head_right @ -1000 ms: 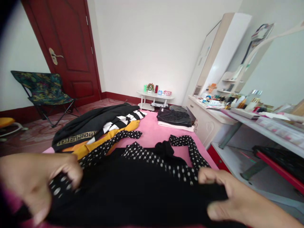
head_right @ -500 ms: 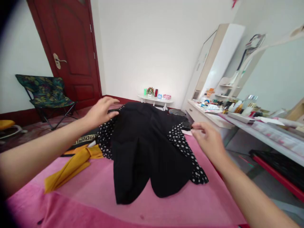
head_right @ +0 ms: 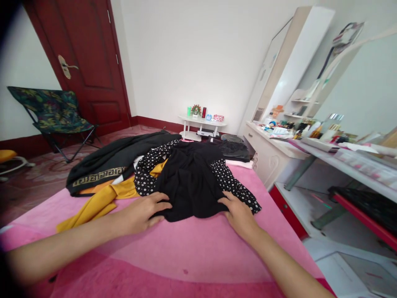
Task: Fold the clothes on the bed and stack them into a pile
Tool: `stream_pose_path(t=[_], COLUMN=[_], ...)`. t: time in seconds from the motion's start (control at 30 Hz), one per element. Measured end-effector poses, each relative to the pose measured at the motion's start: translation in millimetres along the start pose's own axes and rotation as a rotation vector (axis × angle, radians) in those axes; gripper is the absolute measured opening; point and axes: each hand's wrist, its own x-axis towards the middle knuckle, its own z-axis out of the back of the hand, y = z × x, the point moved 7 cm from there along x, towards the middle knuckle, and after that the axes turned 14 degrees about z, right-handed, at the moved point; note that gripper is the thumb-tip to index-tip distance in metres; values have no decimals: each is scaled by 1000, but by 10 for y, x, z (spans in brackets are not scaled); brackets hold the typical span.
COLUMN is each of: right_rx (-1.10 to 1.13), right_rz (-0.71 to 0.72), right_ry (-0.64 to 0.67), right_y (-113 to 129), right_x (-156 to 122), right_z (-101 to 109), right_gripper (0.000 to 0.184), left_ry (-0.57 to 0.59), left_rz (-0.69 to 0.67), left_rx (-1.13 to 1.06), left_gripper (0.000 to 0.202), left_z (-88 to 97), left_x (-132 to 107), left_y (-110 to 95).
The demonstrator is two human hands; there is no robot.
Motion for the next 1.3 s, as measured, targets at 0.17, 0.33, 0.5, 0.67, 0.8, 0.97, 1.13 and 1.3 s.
stream_pose_path(t=[0.17, 0.33, 0.5, 0.67, 0.8, 0.97, 1.13, 1.3], right_rx=[392, 621, 749, 645, 466, 202, 141, 166], right_rz=[-165, -192, -480, -444, -214, -262, -225, -194], right_ry=[-606, -1393, -1023, -386, -160, -246, -265, -289], right_y=[-263, -421, -644, -575, -333, -378, -361, -322], right_x=[-96, -615, -772, -741, -641, -717, -764, -790], right_z=[768, 1543, 1209, 516, 116, 28, 50, 59], right_gripper=[31, 21, 11, 18, 20, 20, 29, 30], left_ry=[-129, -402, -146, -237, -233, 187, -299, -680], left_rz=[42, 230, 97, 349, 467, 232, 373, 259], left_rx=[-328, -646, -373, 34, 199, 387, 471, 437], left_gripper=[22, 32, 40, 56, 71, 36, 36, 60], left_z=[514, 1307, 1076, 575, 372, 559, 1941, 1991], left_x=[86, -129, -174, -53, 79, 455, 1028, 900], left_y=[200, 450, 370, 932, 1112, 845, 914, 701])
